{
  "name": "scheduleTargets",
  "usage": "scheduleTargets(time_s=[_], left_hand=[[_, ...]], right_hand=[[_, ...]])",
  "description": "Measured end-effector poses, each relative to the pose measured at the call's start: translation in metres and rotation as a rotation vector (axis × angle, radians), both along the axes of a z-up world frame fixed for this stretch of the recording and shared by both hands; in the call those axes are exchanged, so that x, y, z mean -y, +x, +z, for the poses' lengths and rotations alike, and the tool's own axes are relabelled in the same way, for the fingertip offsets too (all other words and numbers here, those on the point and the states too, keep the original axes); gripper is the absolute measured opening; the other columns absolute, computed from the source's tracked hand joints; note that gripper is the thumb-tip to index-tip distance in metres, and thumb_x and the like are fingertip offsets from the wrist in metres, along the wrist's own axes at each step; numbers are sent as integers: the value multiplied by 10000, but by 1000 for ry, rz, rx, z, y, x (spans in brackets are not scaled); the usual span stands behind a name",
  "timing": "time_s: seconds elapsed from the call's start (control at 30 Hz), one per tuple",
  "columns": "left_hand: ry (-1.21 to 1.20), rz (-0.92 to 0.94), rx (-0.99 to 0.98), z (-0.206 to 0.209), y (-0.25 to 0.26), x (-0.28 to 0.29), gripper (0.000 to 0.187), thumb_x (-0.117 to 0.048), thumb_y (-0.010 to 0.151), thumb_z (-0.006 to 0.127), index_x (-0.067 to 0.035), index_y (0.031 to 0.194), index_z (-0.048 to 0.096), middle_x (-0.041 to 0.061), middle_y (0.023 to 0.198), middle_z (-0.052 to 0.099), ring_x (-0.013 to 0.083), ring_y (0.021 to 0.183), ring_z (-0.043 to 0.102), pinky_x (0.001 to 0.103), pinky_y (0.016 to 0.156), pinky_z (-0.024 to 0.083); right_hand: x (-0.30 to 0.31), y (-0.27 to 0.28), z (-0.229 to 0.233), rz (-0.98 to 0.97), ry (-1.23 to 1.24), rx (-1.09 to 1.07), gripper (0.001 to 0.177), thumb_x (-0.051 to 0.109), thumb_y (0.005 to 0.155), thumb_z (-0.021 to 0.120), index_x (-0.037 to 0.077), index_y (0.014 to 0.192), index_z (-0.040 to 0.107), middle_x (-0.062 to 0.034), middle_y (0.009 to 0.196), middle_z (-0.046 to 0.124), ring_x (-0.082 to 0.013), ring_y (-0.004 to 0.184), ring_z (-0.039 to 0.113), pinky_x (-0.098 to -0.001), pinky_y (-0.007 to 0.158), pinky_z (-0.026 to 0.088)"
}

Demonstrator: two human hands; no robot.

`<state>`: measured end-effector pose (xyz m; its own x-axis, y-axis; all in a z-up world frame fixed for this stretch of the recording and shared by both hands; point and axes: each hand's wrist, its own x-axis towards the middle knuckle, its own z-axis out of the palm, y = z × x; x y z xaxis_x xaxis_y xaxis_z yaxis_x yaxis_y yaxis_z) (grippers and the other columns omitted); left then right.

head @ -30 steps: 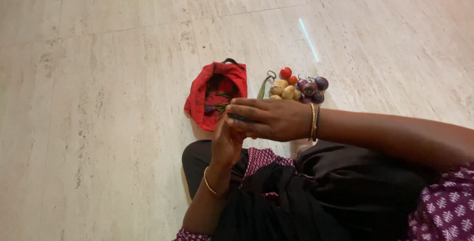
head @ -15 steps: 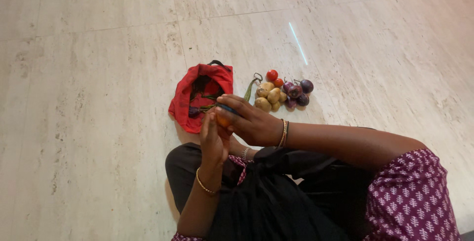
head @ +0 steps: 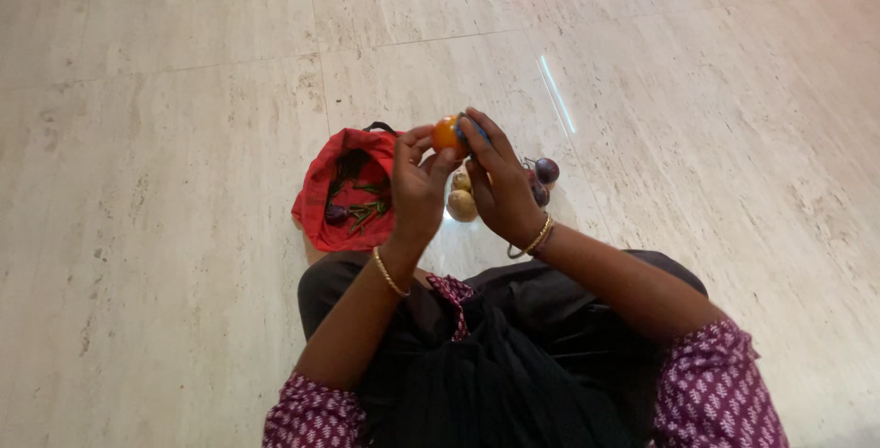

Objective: The person sits on the floor and peels tomatoes using a small knife. They hold a tomato in one hand and carefully remove the skin with the knife, placing the peeled tomato on the floor next to other vegetables.

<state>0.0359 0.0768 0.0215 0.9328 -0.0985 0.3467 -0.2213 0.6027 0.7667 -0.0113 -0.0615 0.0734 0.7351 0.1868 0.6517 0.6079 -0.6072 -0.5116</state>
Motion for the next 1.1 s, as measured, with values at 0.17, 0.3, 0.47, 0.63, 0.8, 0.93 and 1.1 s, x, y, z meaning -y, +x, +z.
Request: scheduleTargets(time_s=[0.17,0.3,0.47,0.63,0.8,0.93,1.1], left_hand=[[-52,8,-272,-55,13,82,387,-67,981,617,-33,1326,444,139,1233,575,208,973,613,300,759,531],[132,-2,-164,-101,25,126,349,-80,1000,633,-34,1322,509,147,1235,599,168,1094,629,275,910,567],[178,-176,-281,-119,40,100,350,-107,989,629,-36,1312,514,165,1220,635,182,1030,677,288,845,593],[307,-129,-258,-102,26,91,423,-190,939,701,-35,1286,517,160,1285,618,199,1003,707,318,785,586],[772,-22,-34,-93,22,79,445,-315,921,738,-90,1296,657,127,1237,726,211,1054,712,337,918,578],[853,82,203,-117,26,75,460,-423,987,650,-102,1315,678,158,1300,651,313,1176,658,411,959,549],[1984,-500,54,-179,15,56,595,-597,1004,499,-114,1223,766,120,1230,739,308,1157,687,456,990,543]], right_hand=[[43,-5,-53,-182,22,-108,523,47,1012,507,2,1532,465,-200,1645,381,-360,1444,488,-429,1156,432],[66,-5,-102,-185,153,-22,533,201,1094,443,-56,1559,391,-257,1648,298,-407,1519,339,-456,1242,310],[80,25,-132,-216,140,-165,563,268,1087,446,-39,1556,392,-265,1624,348,-400,1485,388,-451,1221,325],[91,39,-144,-173,464,-374,558,266,1074,490,-10,1553,417,-205,1517,492,-297,1350,513,-394,1122,425],[104,42,-152,6,1109,-714,559,251,1027,577,12,1510,427,-129,1343,568,-167,1140,620,-281,922,560],[128,43,-158,-40,1107,-800,539,249,1025,609,-16,1480,490,-131,1251,620,-176,1050,645,-303,847,563],[160,59,-173,-118,1044,-635,523,209,1011,677,-46,1439,520,-116,1280,618,-158,1111,639,-291,944,573]])
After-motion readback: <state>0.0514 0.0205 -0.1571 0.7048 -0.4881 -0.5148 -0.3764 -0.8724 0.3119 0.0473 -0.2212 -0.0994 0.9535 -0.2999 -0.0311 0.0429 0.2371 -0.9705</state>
